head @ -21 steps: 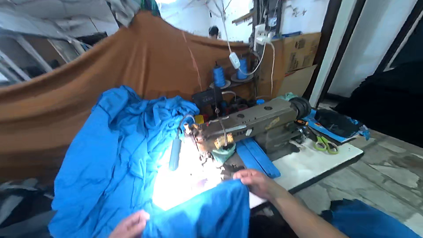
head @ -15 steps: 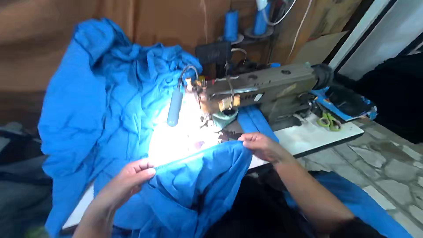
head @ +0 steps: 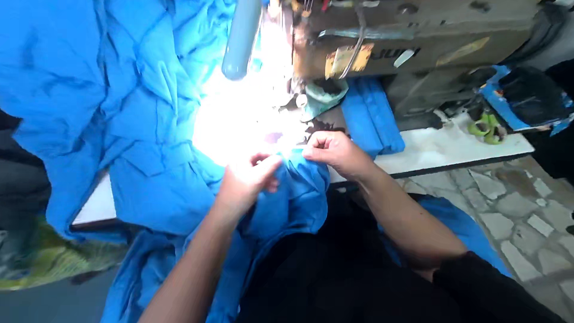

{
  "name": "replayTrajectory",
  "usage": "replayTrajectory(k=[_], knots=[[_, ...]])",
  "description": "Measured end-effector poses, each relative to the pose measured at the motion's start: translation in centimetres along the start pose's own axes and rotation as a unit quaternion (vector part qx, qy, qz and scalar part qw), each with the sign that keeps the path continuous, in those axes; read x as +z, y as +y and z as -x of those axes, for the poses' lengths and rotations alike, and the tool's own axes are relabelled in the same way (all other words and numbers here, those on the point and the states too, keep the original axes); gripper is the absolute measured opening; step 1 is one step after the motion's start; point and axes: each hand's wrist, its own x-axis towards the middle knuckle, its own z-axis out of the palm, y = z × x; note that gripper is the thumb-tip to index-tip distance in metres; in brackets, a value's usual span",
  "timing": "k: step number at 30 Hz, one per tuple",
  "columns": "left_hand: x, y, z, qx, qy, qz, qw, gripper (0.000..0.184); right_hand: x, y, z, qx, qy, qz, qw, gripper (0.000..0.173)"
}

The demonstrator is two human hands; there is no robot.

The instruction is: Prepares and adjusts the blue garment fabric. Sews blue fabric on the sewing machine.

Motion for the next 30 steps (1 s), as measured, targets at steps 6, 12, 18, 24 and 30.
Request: replayTrajectory(k=[6, 12, 18, 24, 30], knots=[[2.3, -2.1, 0.3, 0.116, 0.028, -0.098, 0.988, 0.012, 0.7, 5.1, 0.0, -0.174, -0.01, 0.0, 0.985, 0.008], [2.5, -1.8, 0.1, 0.109, 0.029, -0.147, 0.983, 0.011, 2.1, -0.1, 2.0, -0.092, 0.031, 0.059, 0.994, 0.009], [2.7, -1.6, 0.2, 0.123, 0.038, -0.177, 0.976, 0.01, 2.5, 0.2, 2.3, -0.094, 0.048, 0.068, 0.992, 0.009], [2.9, -1.5, 0.8, 0.14, 0.037, -0.246, 0.958, 0.011, 3.3, 0.5, 2.6, -0.101, 0.078, 0.078, 0.989, 0.01], [3.5, -3.2, 0.9, 0.208, 0.106, -0.279, 0.931, 0.013, 4.3, -0.9, 5.0, -0.014, 0.016, -0.006, 1.0, 0.031]])
